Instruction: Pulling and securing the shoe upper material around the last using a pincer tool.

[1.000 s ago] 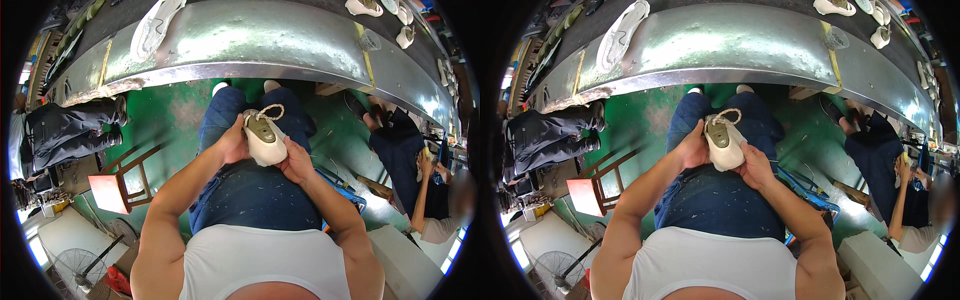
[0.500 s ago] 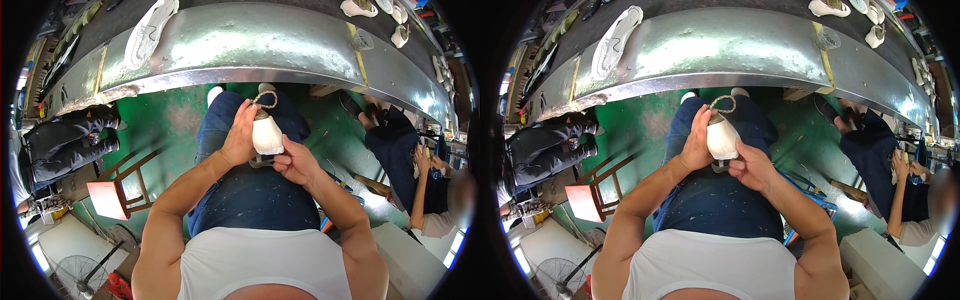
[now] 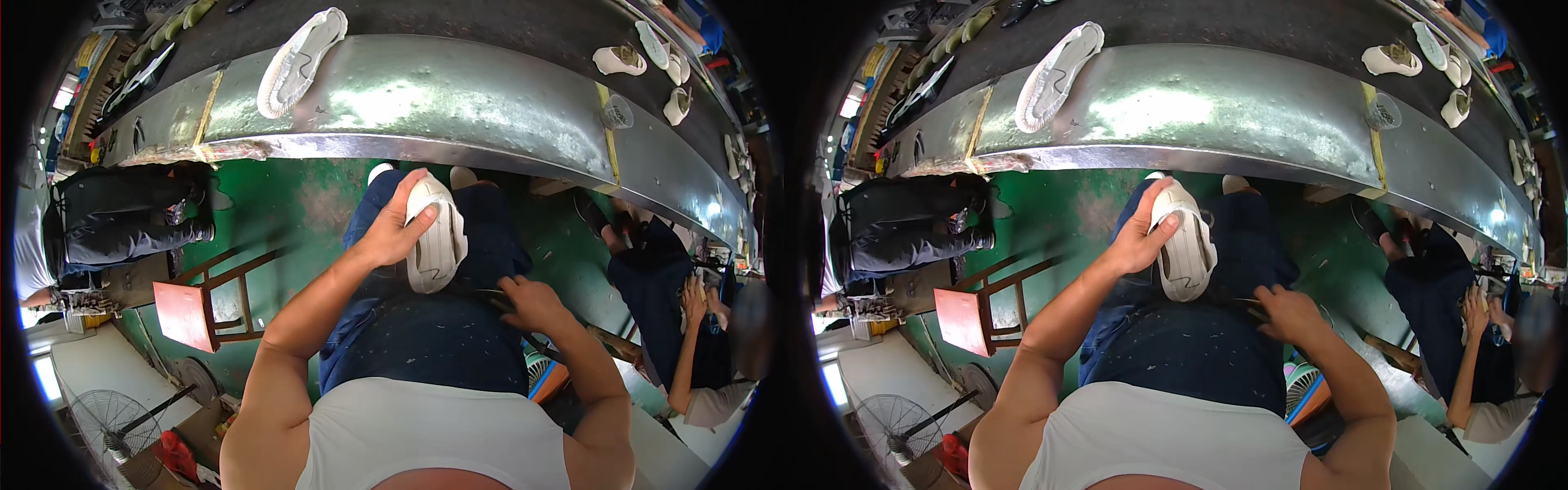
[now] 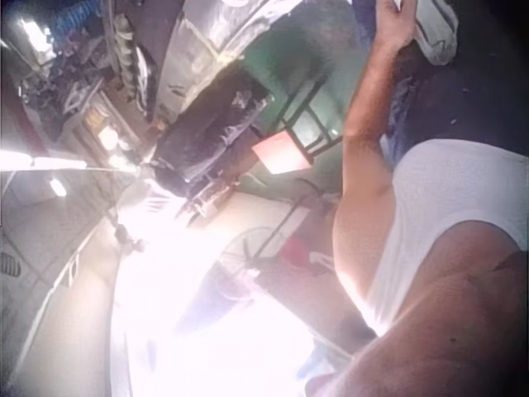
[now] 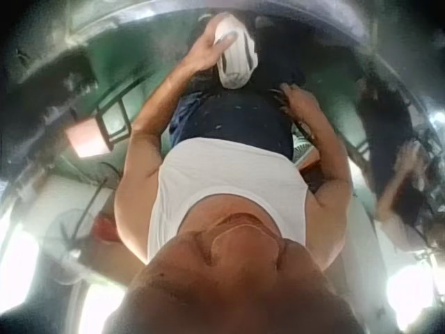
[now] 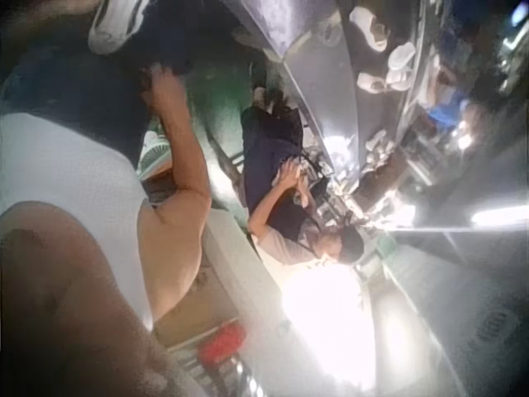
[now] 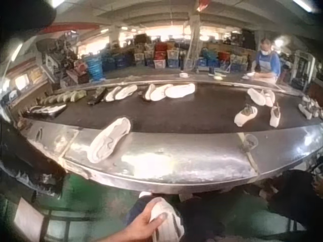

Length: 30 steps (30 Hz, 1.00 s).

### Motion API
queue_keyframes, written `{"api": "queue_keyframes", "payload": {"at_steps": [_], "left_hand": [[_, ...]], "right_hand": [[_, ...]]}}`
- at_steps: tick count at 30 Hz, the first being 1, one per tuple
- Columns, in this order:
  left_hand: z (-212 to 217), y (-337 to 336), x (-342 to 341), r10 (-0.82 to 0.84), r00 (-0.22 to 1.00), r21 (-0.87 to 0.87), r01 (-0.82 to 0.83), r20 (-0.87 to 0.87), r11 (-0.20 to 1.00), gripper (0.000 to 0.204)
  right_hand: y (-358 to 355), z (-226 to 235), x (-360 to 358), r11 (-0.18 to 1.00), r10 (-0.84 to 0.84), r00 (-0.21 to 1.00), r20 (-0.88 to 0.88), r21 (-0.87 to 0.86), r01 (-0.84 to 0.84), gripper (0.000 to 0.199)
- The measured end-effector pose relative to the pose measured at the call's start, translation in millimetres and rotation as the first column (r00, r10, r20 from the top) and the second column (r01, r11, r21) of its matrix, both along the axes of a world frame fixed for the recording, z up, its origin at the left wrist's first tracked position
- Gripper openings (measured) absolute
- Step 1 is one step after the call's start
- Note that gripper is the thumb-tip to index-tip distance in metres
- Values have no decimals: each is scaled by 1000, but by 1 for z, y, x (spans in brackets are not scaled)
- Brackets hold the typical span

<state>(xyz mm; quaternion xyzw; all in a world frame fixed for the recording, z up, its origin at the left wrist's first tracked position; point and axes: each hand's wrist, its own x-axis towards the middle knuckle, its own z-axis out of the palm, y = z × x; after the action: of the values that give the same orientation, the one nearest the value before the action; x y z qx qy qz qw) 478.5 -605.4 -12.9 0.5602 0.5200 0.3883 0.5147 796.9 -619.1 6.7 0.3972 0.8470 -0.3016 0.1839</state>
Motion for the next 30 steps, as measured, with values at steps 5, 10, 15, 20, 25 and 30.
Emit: {"api": "queue_keyframes", "payload": {"at_steps": [5, 10, 15, 20, 25, 30], "left_hand": [[-32, 10, -5, 154, 956, -205, -104, 248, 973, 57], [-64, 23, -10, 116, 993, -27, -116, -16, 993, 56], [-38, 22, 3, 86, 981, -178, -55, 172, 982, 53], [-46, 23, 0, 55, 985, -197, -21, 165, 980, 51], [-62, 28, -1, 47, 958, -178, 5, 284, 984, 47], [-82, 34, -5, 141, 940, -235, -68, 312, 970, 46]], "right_hand": [[5, -11, 40, 837, -409, 860, -306, -501, 220, 38], [4, 13, -22, 631, -633, 731, -256, -718, 294, 30], [26, -15, -60, 537, -710, 645, -282, -809, 237, 27], [52, -8, -66, 196, -804, 591, -59, -966, 170, 32], [53, -31, -69, 616, -613, 764, -204, -729, 299, 25], [37, -72, -82, 925, -349, 753, -558, -79, 371, 26]]}}
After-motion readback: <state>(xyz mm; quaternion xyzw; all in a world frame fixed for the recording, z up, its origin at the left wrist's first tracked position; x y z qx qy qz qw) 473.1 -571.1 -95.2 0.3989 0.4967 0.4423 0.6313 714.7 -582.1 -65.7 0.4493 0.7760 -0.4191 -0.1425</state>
